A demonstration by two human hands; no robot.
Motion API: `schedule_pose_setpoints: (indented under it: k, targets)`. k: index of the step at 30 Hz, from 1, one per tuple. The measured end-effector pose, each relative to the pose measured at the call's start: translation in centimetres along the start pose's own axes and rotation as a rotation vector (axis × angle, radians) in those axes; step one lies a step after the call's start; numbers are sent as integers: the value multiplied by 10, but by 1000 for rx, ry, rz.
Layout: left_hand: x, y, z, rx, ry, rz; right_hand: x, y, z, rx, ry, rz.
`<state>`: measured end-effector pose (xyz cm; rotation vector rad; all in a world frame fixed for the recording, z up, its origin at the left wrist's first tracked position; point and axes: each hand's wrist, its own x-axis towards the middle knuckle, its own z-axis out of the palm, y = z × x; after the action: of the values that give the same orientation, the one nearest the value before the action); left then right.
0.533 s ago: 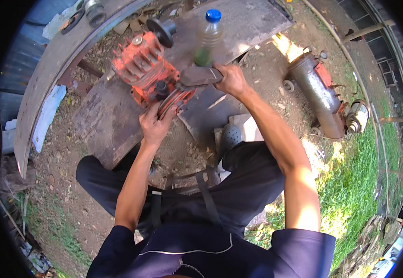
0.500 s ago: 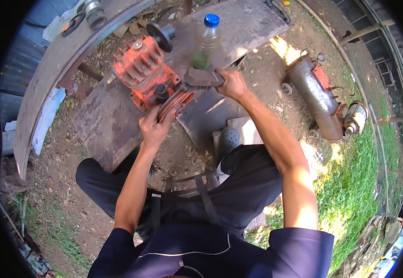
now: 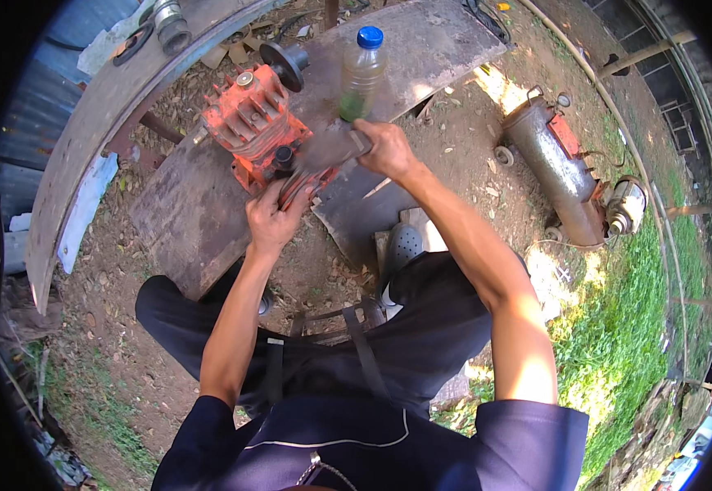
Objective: The person brushes a red pump head with a wire brush, pours liquid from a plastic bottle onto it, and wipes a small plate with a cloth. They then use two wrenches to tighten bolts on a pulley wheel.
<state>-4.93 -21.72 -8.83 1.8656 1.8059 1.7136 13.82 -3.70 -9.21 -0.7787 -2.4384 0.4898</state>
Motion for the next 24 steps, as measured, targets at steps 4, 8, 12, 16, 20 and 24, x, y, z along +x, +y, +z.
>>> schedule_pose_setpoints:
  k: [4, 8, 12, 16, 20, 24]
  targets:
    - [3, 3, 3, -57, -4, -45, -4, 26, 1, -32, -1, 40]
    - [3, -3, 2, 1, -12, -20, 11, 22, -7, -82, 15, -44]
    - [8, 8, -1, -17, -57, -67, -11, 39, -4, -113, -64, 139]
    - [8, 8, -2, -15, -42, -73, 3, 14, -5, -67, 29, -67]
    - [10, 11, 3, -18, -54, -124, -6, 33, -7, -103, -46, 97]
    - [7, 7, -3, 34, -69, -82, 11, 3, -13, -92, -6, -84]
